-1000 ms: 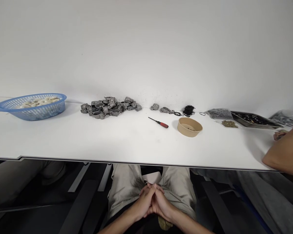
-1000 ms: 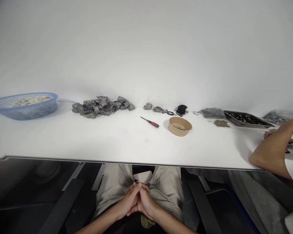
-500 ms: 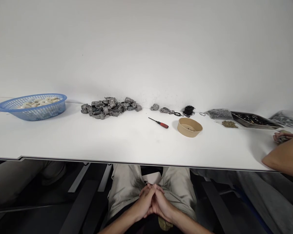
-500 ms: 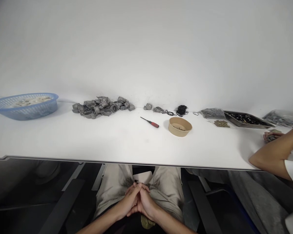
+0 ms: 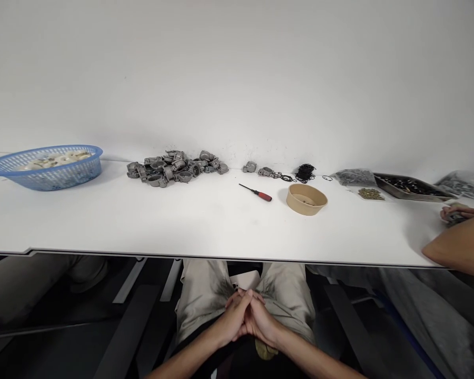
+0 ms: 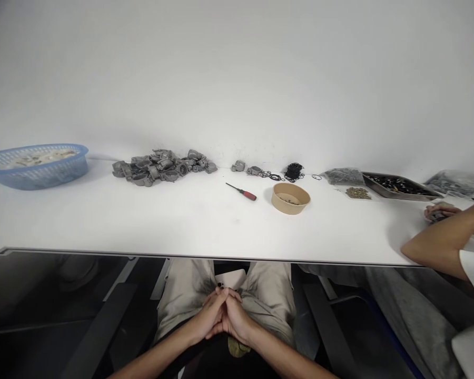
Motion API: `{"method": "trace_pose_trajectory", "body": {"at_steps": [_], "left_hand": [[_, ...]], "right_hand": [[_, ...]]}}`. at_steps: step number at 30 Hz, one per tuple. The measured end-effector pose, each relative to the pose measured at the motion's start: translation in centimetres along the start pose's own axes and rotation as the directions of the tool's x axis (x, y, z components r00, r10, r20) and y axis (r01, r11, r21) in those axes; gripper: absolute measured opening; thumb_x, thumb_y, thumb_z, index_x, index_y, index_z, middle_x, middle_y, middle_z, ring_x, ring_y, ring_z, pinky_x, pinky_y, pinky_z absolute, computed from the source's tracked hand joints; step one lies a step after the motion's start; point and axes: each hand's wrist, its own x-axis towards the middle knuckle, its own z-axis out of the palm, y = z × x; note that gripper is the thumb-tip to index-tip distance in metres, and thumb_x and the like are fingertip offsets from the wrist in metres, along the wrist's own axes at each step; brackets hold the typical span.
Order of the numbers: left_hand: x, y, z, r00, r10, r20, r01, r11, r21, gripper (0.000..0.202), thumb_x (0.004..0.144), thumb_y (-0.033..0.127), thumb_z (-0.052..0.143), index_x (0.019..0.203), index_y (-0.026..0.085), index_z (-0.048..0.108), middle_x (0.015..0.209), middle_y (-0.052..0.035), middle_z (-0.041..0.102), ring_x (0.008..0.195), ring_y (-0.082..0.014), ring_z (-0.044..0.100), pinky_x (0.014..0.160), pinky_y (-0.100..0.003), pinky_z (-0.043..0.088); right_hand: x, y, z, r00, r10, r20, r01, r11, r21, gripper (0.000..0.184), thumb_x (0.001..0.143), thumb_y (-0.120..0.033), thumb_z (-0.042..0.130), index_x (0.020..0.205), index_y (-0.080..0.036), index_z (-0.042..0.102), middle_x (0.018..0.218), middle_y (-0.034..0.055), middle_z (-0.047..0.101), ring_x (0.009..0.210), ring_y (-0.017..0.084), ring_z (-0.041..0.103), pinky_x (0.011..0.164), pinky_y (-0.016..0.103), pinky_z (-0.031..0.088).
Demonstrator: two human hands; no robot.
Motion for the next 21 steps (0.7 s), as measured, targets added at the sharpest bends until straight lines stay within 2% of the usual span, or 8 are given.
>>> {"method": "trace_pose_trajectory", "body": {"at_steps": [4,9,12,16,21], "left_hand": [[-0.1,-0.1,-0.2,1.0,0.021,0.019,-0.022,0.999,0.035,0.063,0.096,0.071,0.033,0.1,0.021,0.071,0.115,-0.009,0.069,0.122,-0.0275,0.058,0.116,-0.041,0.04],[-0.2,0.5,-0.1,1.0,0.005,0.026,-0.006,1.0,0.022,0.067,0.095,0.072,0.033,0.104,0.017,0.07,0.115,-0.0117,0.069,0.121,-0.0287,0.059,0.116,-0.045,0.04],[-0.4,1.0,0.0,0.999,0.008,0.034,-0.008,1.0,0.025,0.066,0.095,0.071,0.033,0.103,0.017,0.071,0.115,-0.0119,0.069,0.121,-0.0291,0.059,0.116,-0.046,0.04],[-0.6,1.2,0.0,1.0,0.008,0.03,-0.009,1.0,0.025,0.066,0.096,0.07,0.033,0.103,0.017,0.072,0.115,-0.0112,0.069,0.121,-0.0284,0.058,0.117,-0.045,0.04],[-0.5,0.9,0.0,0.999,0.009,0.035,-0.01,1.0,0.006,0.066,0.096,0.069,0.033,0.105,0.016,0.07,0.117,-0.0128,0.068,0.12,-0.0289,0.059,0.117,-0.047,0.04]], "right_hand": [[-0.3,-0.4,0.3,1.0,0.002,-0.006,-0.002,1.0,-0.023,0.07,0.082,-0.085,0.052,0.105,-0.02,0.063,0.093,0.0114,0.064,0.083,0.023,0.065,0.074,0.039,0.058],[-0.3,-0.4,0.3,1.0,0.009,-0.012,-0.009,1.0,-0.012,0.067,0.084,-0.081,0.055,0.102,-0.017,0.061,0.092,0.0105,0.063,0.072,0.018,0.062,0.065,0.034,0.055],[-0.4,-0.5,0.3,1.0,0.003,-0.004,-0.002,1.0,0.009,0.064,0.086,-0.078,0.055,0.102,-0.016,0.061,0.09,0.0083,0.062,0.074,0.018,0.063,0.066,0.032,0.055],[-0.6,-0.7,0.6,1.0,0.011,-0.022,-0.011,1.0,0.004,0.063,0.088,-0.076,0.053,0.104,-0.016,0.063,0.087,0.0072,0.062,0.075,0.02,0.063,0.066,0.034,0.054],[-0.5,-0.6,0.5,1.0,0.003,-0.022,-0.003,1.0,0.013,0.062,0.085,-0.078,0.056,0.098,-0.017,0.064,0.086,0.0076,0.062,0.073,0.019,0.062,0.068,0.037,0.055]]}}
